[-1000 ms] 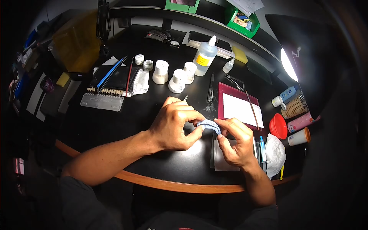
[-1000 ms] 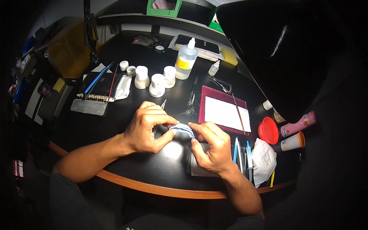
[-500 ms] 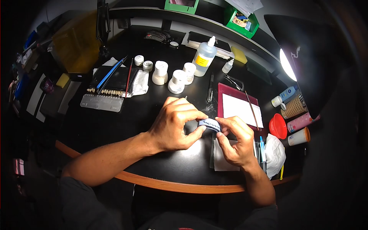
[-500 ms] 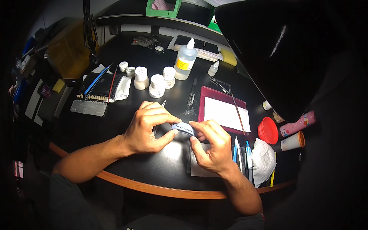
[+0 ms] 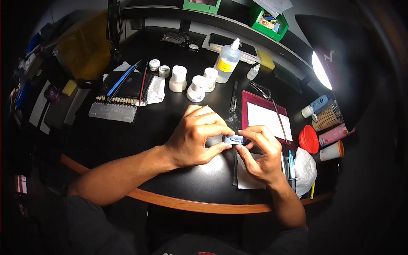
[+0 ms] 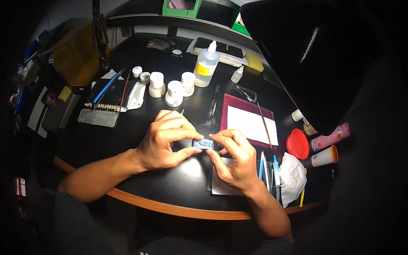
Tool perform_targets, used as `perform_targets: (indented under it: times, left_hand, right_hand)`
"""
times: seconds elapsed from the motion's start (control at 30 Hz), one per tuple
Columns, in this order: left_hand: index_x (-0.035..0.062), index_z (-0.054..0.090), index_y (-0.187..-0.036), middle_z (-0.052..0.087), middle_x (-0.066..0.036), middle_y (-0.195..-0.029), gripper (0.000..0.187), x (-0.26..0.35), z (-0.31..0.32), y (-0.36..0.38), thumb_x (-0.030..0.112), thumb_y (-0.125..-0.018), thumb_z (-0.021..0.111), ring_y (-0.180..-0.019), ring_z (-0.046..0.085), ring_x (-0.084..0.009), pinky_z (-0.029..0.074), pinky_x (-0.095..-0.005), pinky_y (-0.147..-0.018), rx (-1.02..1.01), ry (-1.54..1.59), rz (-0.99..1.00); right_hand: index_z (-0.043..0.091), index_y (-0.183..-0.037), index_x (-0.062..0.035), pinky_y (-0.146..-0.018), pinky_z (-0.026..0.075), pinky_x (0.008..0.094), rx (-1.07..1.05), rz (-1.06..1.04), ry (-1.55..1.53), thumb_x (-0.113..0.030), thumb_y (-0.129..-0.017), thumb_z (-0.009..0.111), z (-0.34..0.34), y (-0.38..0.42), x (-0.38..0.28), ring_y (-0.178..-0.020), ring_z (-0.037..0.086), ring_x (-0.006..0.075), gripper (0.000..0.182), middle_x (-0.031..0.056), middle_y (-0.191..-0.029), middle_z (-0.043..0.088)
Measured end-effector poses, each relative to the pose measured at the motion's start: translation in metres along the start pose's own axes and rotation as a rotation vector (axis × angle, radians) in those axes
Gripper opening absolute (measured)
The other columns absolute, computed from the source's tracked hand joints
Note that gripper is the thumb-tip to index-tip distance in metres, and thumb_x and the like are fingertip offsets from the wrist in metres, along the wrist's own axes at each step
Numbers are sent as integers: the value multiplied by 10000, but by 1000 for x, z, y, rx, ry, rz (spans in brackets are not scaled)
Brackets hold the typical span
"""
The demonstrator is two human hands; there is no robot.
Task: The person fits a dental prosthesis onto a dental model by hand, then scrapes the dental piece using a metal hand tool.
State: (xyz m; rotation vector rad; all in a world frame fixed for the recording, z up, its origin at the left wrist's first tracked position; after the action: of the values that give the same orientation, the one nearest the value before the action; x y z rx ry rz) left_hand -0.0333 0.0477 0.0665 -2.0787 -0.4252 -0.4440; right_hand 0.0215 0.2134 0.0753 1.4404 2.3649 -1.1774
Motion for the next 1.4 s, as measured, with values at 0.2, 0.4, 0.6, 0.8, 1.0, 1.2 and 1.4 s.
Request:
perform_targets:
  times: [0.2,0.4,0.6,0.8,1.0,1.2,1.4]
  left_hand:
    - [103,806,-1052,764,-30,-972,340,2,-1,-1,202,-763,955,-947,702,-224,467,-386,-914,21,61,8]
    - [114,796,-1097,769,-10,-962,383,6,-2,-1,184,-756,955,-935,697,-217,486,-382,-891,28,70,45]
    - [108,821,-1096,788,-17,-944,418,8,-4,-1,149,-719,999,-912,712,-200,506,-361,-869,48,87,83]
    - [116,803,-1101,787,-13,-984,360,5,-5,-3,163,-772,942,-939,703,-225,497,-387,-917,50,77,21]
    - [79,819,-1155,826,-79,-1070,395,-8,0,-2,168,-794,950,-1004,749,-244,504,-380,-953,-4,87,-86]
    - [79,819,-1165,824,-80,-1063,393,-8,2,-1,164,-803,944,-998,751,-242,506,-373,-953,-12,72,-86]
    - [79,820,-1165,822,-80,-1053,388,-7,1,-1,170,-807,939,-989,752,-248,510,-374,-940,-8,66,-79]
  right_hand:
    - [786,-1197,-16,-718,655,299,-16,-12,1,-3,-859,875,3,-1,0,-982,770,226,350,133,-1161,744]
    - [781,-1216,-18,-744,670,302,-33,-16,-7,1,-848,883,3,0,-1,-998,778,234,383,141,-1196,744]
    - [785,-1219,-14,-747,673,307,-39,11,-10,-1,-851,884,4,0,0,-993,779,239,381,149,-1216,738]
    - [787,-1231,-8,-728,656,297,-20,-32,-24,-17,-850,891,4,0,-2,-947,771,221,394,141,-1149,747]
    - [807,-1188,-5,-662,591,287,18,-29,17,-34,-839,909,-2,1,-4,-809,707,168,365,104,-994,716]
    - [805,-1190,-3,-662,584,286,10,-40,25,-35,-837,910,-2,0,-5,-800,700,165,369,102,-985,711]
    - [803,-1198,-4,-663,584,291,4,-52,23,-35,-843,906,-2,0,-6,-802,699,169,371,101,-980,713]
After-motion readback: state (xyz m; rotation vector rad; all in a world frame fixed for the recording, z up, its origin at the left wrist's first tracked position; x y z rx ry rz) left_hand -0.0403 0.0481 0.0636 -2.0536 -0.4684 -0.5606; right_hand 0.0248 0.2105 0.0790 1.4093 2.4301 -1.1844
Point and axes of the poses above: each hand's wrist, its own y-axis away from the middle knuckle, its own z-axis out of the palm, x = y × z, the point moved 9 cm from there along -y, towards the middle knuckle
